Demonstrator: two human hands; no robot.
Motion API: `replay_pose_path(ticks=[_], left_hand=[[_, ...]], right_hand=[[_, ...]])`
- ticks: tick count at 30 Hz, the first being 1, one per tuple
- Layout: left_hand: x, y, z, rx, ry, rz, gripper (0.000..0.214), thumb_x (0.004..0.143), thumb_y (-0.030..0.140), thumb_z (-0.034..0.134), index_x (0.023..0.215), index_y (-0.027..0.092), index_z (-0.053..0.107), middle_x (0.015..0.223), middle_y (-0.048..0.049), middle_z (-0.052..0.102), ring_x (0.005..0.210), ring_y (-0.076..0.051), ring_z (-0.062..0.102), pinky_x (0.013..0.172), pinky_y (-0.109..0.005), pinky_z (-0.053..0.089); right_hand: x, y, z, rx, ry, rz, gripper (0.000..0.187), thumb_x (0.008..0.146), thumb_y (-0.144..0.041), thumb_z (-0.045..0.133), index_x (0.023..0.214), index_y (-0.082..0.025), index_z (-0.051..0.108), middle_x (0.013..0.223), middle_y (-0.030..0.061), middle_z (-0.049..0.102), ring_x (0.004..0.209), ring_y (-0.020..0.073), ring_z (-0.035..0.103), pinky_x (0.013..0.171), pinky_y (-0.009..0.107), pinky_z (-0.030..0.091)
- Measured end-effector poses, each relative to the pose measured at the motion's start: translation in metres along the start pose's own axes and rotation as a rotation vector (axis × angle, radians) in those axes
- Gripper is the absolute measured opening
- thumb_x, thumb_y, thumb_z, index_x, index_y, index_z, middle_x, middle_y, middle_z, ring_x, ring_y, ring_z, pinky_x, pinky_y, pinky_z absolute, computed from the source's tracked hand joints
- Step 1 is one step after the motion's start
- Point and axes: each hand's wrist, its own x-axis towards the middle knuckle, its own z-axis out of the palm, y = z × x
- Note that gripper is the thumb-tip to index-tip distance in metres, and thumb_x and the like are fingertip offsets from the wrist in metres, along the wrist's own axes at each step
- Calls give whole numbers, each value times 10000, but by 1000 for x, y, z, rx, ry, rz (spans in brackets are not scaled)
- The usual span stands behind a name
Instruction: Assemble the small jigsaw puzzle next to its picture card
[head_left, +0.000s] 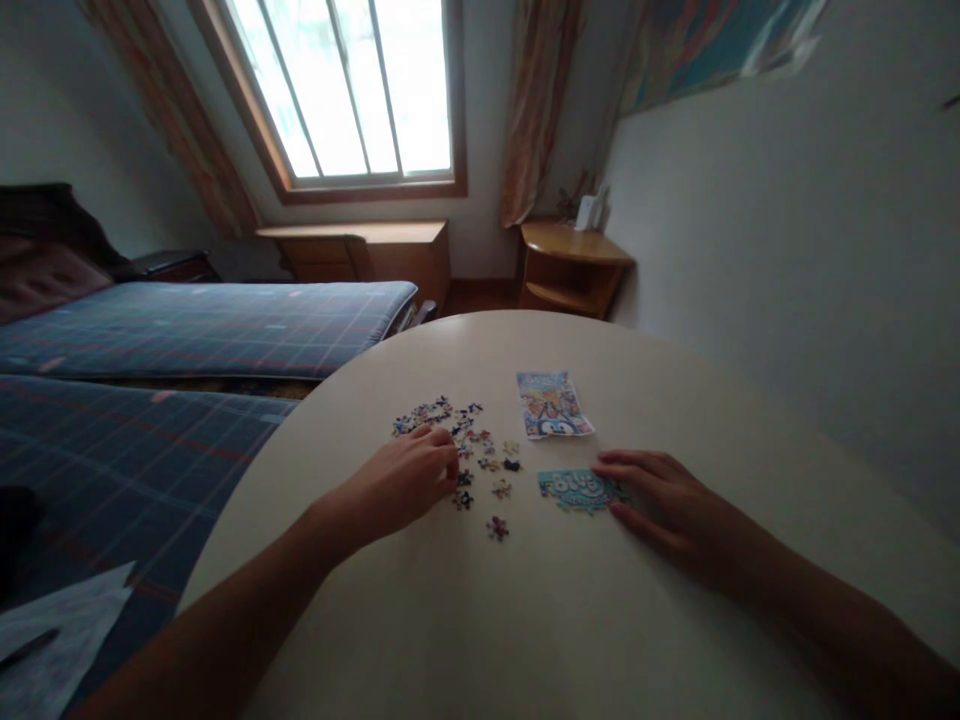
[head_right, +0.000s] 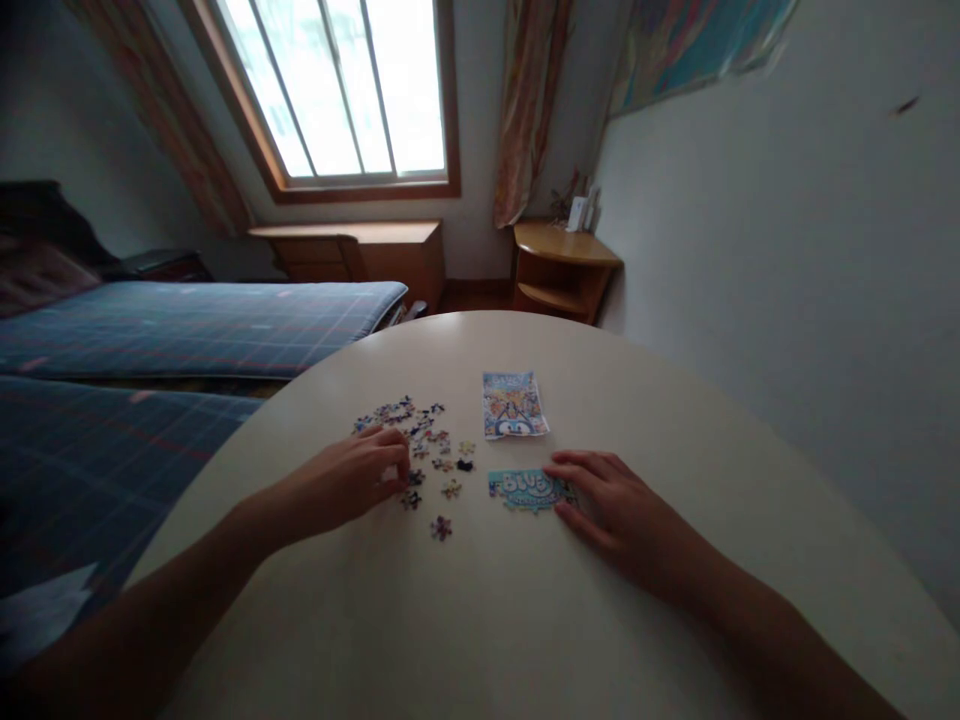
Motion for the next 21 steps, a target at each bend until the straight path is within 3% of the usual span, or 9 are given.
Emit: replay_pose_path(ticks=[6,10,16,21], left_hand=[[2,2,1,51,13,30,54,891,238,656,919,194,645,1007,-43,658,993,-231,585,880,-369,483],[0,0,3,86,65,11,161,921,286,618,1060,213,652,1111,-67,634,1077,-254,571,929,-410,486],[-10,5,2,105,11,46,343,918,136,496,1229,234,601,1235,-104,583,1130,-248,548,990,-420,465],[-9,5,0,106,17,25,419,865,81,474,1241,220,598,1222,-89,613,1133,-249,557,1007,-429,465]], right_hand=[[0,-1,0,23,15,14,399,941,-405,493,1275,-216,604,1322,144,599,1231,304,549,1016,530,482],[1,-3,-1,26,8,25,396,941,-411,487,1259,-213,615,1318,147,603,1232,307,548,1010,535,485],[1,-6,-4,21,-5,27,392,943,-402,483,1264,-215,608,1315,150,602,1227,305,550,1012,541,481],[1,-6,-3,33,3,33,385,935,-414,494,1249,-229,620,1306,142,609,1223,313,549,1009,557,477]])
